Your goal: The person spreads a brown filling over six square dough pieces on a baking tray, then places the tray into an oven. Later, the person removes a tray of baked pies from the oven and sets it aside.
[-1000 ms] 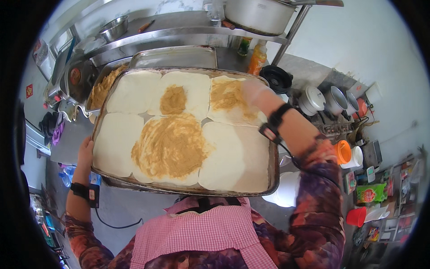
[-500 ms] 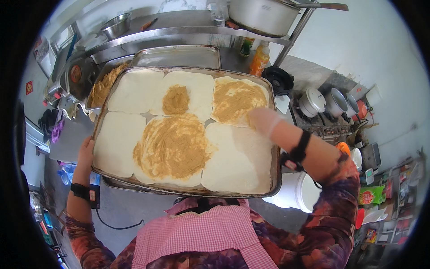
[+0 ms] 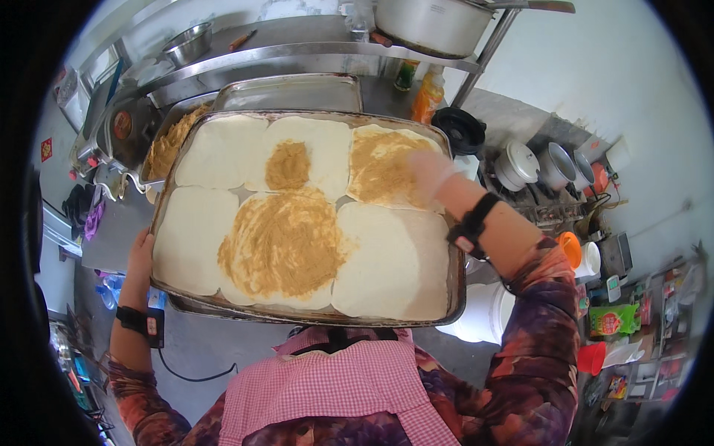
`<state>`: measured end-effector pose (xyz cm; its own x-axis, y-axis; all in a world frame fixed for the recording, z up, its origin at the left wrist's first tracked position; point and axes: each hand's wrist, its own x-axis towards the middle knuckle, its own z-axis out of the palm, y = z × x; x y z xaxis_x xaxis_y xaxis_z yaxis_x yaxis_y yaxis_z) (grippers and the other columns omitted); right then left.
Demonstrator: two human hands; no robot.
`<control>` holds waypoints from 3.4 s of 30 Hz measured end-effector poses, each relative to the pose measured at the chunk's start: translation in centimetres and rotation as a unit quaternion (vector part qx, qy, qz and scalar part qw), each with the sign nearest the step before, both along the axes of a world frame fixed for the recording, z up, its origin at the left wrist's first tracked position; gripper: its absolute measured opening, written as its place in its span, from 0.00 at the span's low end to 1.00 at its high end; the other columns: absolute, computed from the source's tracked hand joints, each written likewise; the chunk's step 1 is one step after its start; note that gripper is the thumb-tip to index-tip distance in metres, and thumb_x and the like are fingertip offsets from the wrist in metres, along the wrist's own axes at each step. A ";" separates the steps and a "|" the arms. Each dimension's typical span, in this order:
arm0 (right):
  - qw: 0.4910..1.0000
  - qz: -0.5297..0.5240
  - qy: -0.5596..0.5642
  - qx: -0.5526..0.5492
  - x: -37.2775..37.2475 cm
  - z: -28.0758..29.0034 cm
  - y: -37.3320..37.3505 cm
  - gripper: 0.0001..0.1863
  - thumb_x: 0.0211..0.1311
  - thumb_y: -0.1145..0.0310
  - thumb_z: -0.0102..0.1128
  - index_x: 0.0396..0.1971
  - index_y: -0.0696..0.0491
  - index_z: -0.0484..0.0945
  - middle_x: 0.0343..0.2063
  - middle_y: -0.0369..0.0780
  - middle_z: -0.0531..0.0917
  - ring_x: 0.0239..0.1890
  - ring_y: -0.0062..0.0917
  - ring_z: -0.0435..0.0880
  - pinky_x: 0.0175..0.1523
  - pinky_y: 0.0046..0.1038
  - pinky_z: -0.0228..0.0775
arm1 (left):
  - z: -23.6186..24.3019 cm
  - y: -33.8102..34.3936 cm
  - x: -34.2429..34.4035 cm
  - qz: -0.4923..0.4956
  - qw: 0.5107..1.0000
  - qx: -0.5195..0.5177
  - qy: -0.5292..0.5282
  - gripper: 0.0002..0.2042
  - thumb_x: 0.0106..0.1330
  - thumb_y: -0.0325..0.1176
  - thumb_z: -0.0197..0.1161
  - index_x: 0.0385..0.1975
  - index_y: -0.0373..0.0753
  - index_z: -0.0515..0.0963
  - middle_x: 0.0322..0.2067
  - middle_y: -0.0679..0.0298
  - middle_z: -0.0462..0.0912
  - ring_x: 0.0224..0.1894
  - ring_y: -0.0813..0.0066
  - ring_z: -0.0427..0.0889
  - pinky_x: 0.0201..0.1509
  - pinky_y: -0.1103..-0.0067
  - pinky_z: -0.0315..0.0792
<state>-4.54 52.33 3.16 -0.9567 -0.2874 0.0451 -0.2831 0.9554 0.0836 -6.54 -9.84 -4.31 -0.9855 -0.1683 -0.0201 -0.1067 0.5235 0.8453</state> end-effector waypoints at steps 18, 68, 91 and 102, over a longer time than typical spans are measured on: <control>0.999 -0.035 0.010 -0.013 0.1 0.8 -0.2 0.08 0.52 0.74 0.54 0.26 0.58 0.82 0.29 0.48 0.84 0.37 0.44 0.83 0.43 0.37 0.75 | -1.4 -1.0 -0.9 -0.011 1.000 0.014 0.018 0.19 0.71 0.34 0.47 0.56 0.32 0.72 0.47 0.60 0.80 0.48 0.73 0.77 0.53 0.79 0.69; 0.977 -0.099 -0.179 -0.058 12.0 1.9 -14.6 0.17 0.63 0.59 0.54 0.47 0.53 0.77 0.46 0.48 0.80 0.46 0.45 0.79 0.51 0.39 0.71 | 1.7 2.0 0.1 -0.090 0.967 0.233 -0.051 0.17 0.70 0.31 0.45 0.54 0.30 0.72 0.40 0.62 0.80 0.40 0.78 0.78 0.44 0.81 0.72; 0.971 -0.036 0.014 -0.238 14.9 3.8 -14.9 0.33 0.52 0.60 0.62 0.57 0.57 0.65 0.44 0.53 0.77 0.49 0.45 0.76 0.52 0.38 0.70 | 15.6 30.3 18.2 -0.491 0.744 -0.085 0.444 0.10 0.59 0.30 0.64 0.41 0.38 0.77 0.26 0.57 0.79 0.28 0.59 0.80 0.30 0.70 0.75; 0.943 0.052 0.130 -0.301 16.2 0.6 -11.9 0.29 0.55 0.58 0.63 0.57 0.53 0.72 0.50 0.46 0.79 0.51 0.40 0.77 0.53 0.32 0.70 | 13.0 36.6 20.9 -0.567 0.773 0.092 0.268 0.04 0.67 0.28 0.57 0.34 0.36 0.77 0.26 0.58 0.79 0.27 0.67 0.80 0.33 0.77 0.74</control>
